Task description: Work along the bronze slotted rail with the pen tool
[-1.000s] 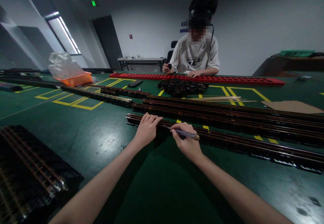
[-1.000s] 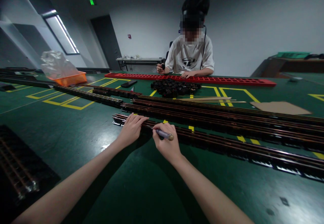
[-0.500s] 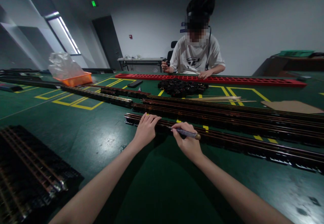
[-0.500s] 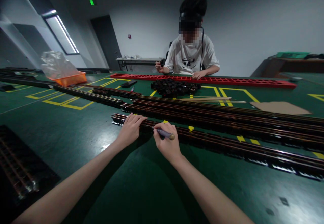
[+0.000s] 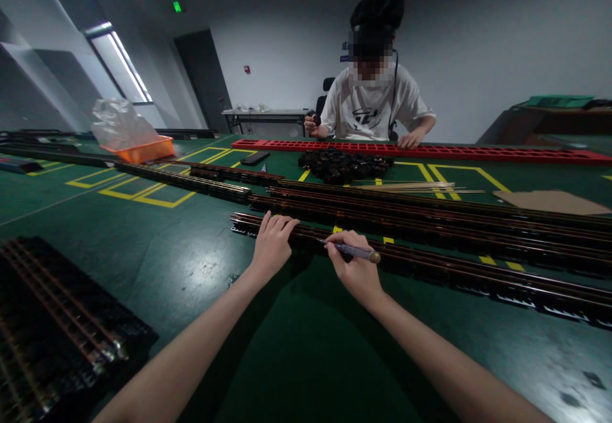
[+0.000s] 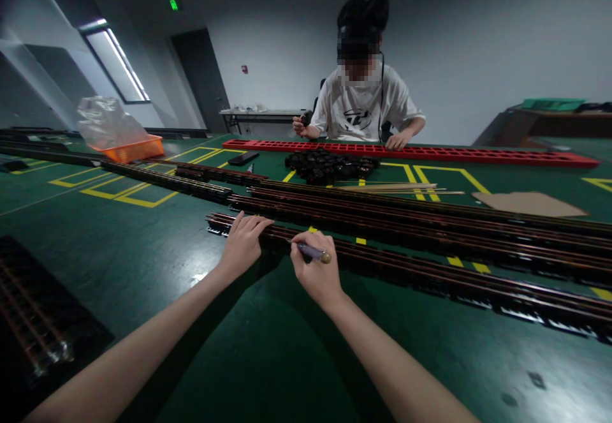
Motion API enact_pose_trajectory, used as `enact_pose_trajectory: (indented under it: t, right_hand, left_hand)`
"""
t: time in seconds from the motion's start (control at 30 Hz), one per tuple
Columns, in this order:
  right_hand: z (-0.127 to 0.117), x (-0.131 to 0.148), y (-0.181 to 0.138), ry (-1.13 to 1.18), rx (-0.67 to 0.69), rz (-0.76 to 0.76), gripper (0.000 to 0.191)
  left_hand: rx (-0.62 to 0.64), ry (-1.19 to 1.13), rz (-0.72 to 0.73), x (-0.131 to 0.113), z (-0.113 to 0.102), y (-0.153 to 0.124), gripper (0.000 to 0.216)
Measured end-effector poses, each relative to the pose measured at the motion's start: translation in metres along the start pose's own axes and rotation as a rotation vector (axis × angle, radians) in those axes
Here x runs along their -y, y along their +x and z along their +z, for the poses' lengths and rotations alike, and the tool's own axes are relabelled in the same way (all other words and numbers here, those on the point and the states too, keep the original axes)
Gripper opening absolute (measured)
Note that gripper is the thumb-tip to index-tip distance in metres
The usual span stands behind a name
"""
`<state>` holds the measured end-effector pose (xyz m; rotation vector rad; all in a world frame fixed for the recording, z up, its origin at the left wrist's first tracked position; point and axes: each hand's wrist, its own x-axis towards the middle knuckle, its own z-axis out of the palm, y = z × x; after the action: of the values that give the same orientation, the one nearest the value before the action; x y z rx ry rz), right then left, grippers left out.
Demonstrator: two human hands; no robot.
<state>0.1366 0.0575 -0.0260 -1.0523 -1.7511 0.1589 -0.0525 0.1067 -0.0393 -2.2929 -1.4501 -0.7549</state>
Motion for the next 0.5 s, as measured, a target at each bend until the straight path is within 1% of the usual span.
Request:
enact_pose_trajectory:
  t: [0.1, 0.2, 0.5]
  right_hand:
    - [-0.0001, -0.0005, -0.0006, -0.004, -0.043, 0.011, 0.011]
    - [0.0001, -0.0011, -0.0009, 0.0, -0.053, 0.027, 0.012]
    - [-0.0006, -0.0017, -0.0011, 0.021, -0.085, 0.098, 0.013]
  left_hand:
    - [0.017, -0.044, 0.025, 0.0028, 0.0027, 0.0001, 0.049]
    - [0.032, -0.113, 0.055, 0.0064, 0.0055, -0.0002, 0.05]
    - [0.056, -0.195, 0.043, 0.0075, 0.0034, 0.0003, 0.043]
